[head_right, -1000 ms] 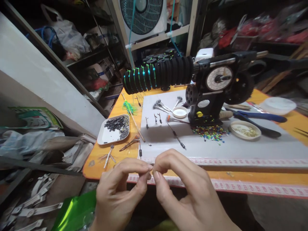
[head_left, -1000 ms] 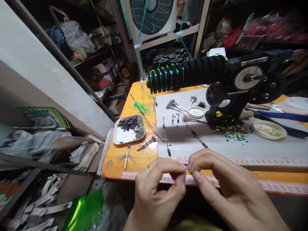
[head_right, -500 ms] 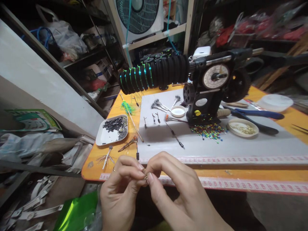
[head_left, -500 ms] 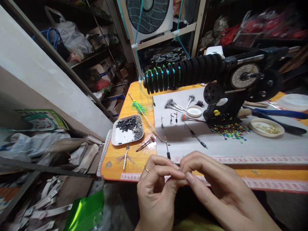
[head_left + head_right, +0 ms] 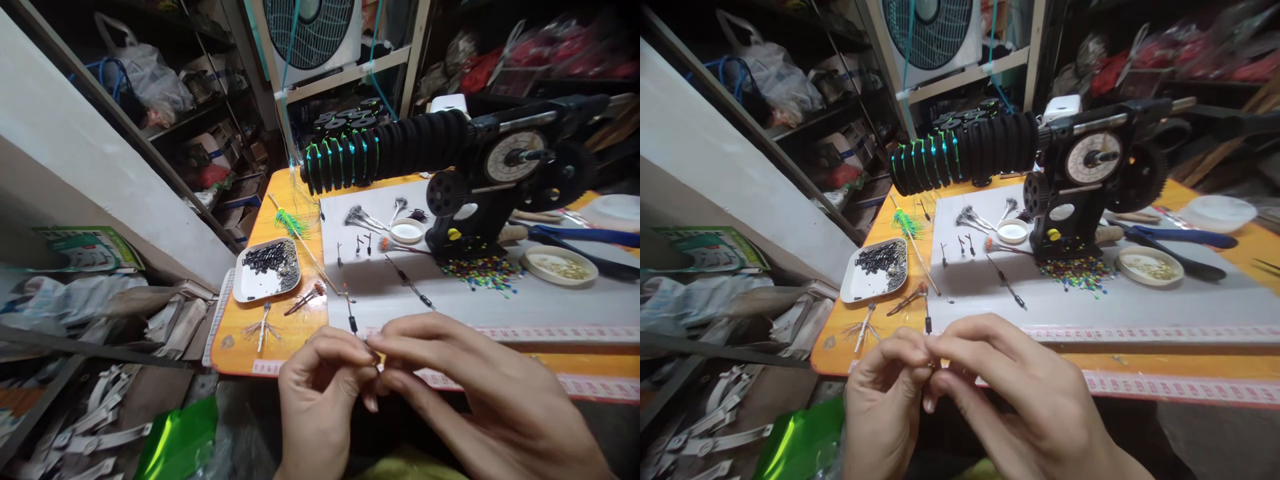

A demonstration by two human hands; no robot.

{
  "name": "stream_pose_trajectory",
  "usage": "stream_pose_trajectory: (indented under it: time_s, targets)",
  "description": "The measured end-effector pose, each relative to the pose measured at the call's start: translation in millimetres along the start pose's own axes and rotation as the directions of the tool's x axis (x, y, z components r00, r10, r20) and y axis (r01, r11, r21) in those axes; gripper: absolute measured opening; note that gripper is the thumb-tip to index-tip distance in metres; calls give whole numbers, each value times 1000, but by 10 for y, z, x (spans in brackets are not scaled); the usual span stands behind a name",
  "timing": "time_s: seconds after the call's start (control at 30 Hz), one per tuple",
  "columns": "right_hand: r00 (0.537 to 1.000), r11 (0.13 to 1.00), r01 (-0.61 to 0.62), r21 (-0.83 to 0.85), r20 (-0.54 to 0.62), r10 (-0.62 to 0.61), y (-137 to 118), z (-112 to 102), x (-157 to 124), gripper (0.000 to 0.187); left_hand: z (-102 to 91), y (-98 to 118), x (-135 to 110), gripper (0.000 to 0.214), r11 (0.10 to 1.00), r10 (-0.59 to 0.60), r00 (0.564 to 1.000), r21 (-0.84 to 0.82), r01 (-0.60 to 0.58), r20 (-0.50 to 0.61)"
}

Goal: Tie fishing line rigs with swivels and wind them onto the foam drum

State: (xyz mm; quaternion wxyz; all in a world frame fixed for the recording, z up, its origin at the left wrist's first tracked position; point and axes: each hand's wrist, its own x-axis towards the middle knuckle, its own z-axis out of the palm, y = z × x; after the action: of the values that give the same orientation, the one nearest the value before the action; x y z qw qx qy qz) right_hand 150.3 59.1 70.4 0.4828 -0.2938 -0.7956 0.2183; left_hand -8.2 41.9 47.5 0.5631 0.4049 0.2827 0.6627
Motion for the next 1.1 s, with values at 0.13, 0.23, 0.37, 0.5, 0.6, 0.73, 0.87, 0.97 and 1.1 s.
stream_pose_trajectory:
  time_s: [0.13, 0.23, 0.37, 0.5, 0.6, 0.73, 0.87, 0.97, 1.1]
  targets:
    - [997, 996, 16, 86, 70, -22, 19, -23, -4, 36, -9, 37, 32, 7, 985, -128, 989, -103, 135, 70]
    - [998, 999, 8, 45, 70, -11, 33, -35, -32, 36, -8, 59, 40, 8, 982, -159, 983, -82, 167, 95]
    - [1000, 996, 16, -83, -11, -17, 21, -27, -37, 27, 16, 58, 45, 11, 995, -104, 994, -1, 104, 36]
    - [999, 991, -23, -133, -33, 19, 21, -19, 12, 21, 34, 52, 70, 12, 995, -5, 999, 98, 9, -36]
    - [998, 993, -64, -102, 16, 66, 36, -18, 46, 18, -1, 45, 75, 15, 961, 109, 994, 257, -99, -23]
    - [988, 986, -151, -70, 18, 153, 75, 10, 33, 18, -99, -6, 47, 26, 766, 336, 936, 546, -339, 110]
    - [970, 971, -233, -48, 61, 236, 140, 61, -36, 21, -185, -68, 45, 39, 521, 483, 815, 643, -561, 321]
    - [961, 963, -267, -27, 74, 268, 180, 90, -84, 21, -260, -78, 69, 40, 390, 497, 771, 691, -609, 398]
    - [963, 964, -261, -58, 55, 264, 217, 103, -106, 18, -380, -54, 102, 41, 301, 372, 796, 749, -590, 477]
